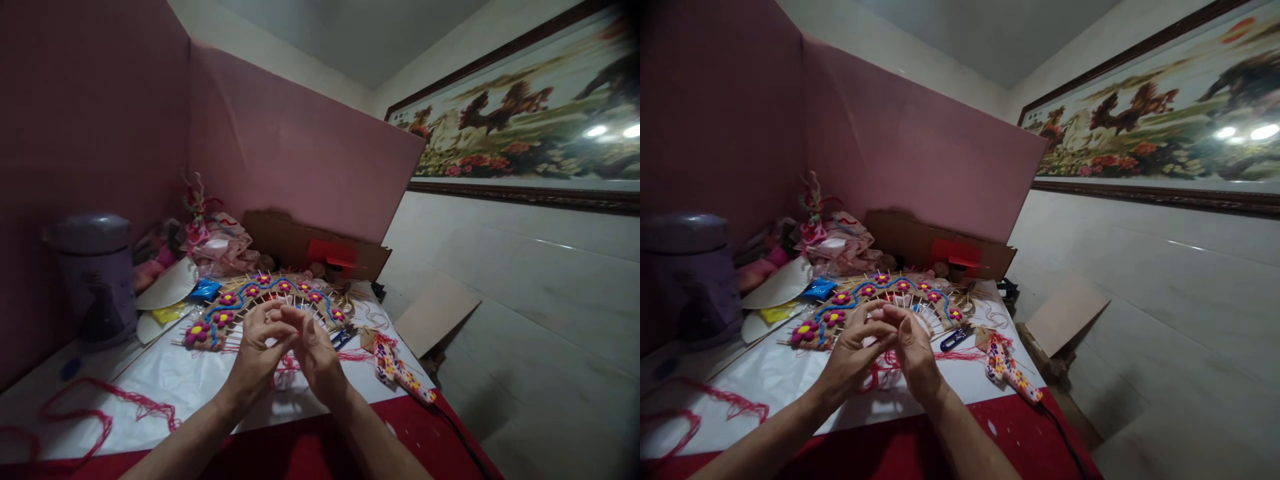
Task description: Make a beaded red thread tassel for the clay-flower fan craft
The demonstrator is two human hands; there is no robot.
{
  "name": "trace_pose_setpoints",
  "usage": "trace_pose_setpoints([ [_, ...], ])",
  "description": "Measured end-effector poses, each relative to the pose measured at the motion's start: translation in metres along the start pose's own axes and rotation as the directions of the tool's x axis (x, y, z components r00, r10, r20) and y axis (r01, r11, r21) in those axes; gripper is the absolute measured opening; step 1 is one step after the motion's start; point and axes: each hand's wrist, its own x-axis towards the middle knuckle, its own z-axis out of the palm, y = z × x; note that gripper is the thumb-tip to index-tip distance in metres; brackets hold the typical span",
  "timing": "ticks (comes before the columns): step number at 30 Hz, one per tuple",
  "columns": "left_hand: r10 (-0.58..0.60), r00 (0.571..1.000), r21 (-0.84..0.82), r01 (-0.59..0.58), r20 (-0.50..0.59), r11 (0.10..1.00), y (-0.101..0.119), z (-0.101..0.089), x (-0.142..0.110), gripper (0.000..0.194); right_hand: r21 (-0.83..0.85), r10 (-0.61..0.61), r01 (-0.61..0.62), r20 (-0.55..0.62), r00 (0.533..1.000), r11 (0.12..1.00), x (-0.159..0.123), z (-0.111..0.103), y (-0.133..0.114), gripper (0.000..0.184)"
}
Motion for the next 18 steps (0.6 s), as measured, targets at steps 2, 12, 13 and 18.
trace_pose_setpoints([
  [2,-0.094,0.995,-0.114,0.096,0.026,0.989,0.0,0.0,0.001,0.019,0.106,0.093,-0.094,0.012,0.996,0.99,-0.002,0.006,0.003,0.048],
  [12,-0.371,0.913,-0.477,0.405,0.169,0.78,-0.002,-0.001,0.004,0.031,0.0,0.257,-0.257,-0.025,0.966,0.966,0.001,-0.008,0.012,0.037],
  [13,-0.38,0.911,-0.479,0.409,0.161,0.777,-0.002,-0.001,0.003,0.031,-0.03,0.242,-0.243,-0.039,0.969,0.97,0.001,-0.008,0.013,0.036],
  [18,-0.399,0.906,-0.442,0.418,0.141,0.793,-0.006,-0.002,0.004,0.032,-0.079,0.213,-0.224,-0.131,0.968,0.971,0.001,-0.007,0.013,0.032],
])
